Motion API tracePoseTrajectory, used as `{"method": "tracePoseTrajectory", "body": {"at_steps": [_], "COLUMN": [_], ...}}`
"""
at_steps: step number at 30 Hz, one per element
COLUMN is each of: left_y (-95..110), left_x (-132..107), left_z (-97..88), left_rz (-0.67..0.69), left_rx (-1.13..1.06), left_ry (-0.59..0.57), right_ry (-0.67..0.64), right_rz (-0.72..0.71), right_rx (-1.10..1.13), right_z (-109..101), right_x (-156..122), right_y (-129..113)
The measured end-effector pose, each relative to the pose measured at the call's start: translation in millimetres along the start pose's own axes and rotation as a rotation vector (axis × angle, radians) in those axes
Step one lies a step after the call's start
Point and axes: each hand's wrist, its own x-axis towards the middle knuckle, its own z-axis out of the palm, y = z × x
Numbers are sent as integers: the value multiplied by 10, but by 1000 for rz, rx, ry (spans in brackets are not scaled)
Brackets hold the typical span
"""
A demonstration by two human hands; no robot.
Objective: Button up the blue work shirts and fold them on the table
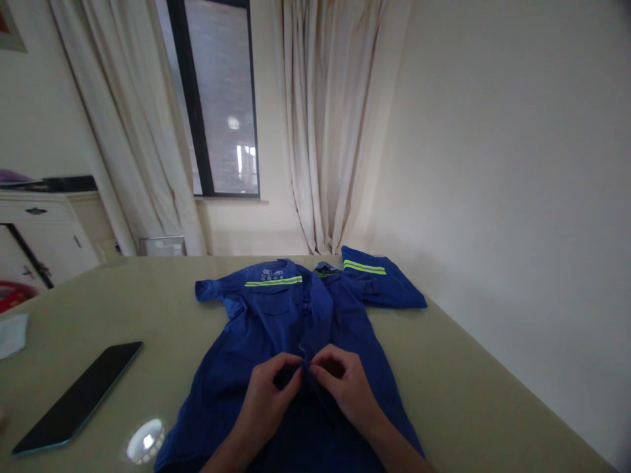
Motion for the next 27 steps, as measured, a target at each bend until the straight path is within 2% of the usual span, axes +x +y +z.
{"method": "tracePoseTrajectory", "body": {"at_steps": [4,9,13,17,20,23,27], "left_y": [-4,-64,-70,-45,-39,-5,80], "left_x": [4,55,80,48,28,22,14], "left_z": [11,32,29,67,120,142,122], "left_rz": [-90,-177,-244,-417,-483,-497,-502], "left_rx": [-87,-160,-323,-661,-865,-944,-943], "left_ry": [-56,-48,-46,-36,-20,-25,-23], "right_ry": [58,20,24,25,25,7,-34], "right_rz": [-149,-353,-447,-538,-577,-630,-683], "right_rx": [-167,-326,-408,-408,-395,-416,-472], "right_z": [6,14,36,41,36,16,-33], "right_x": [-24,-52,-74,-78,-71,-64,-87], "right_y": [12,46,61,47,37,42,22]}}
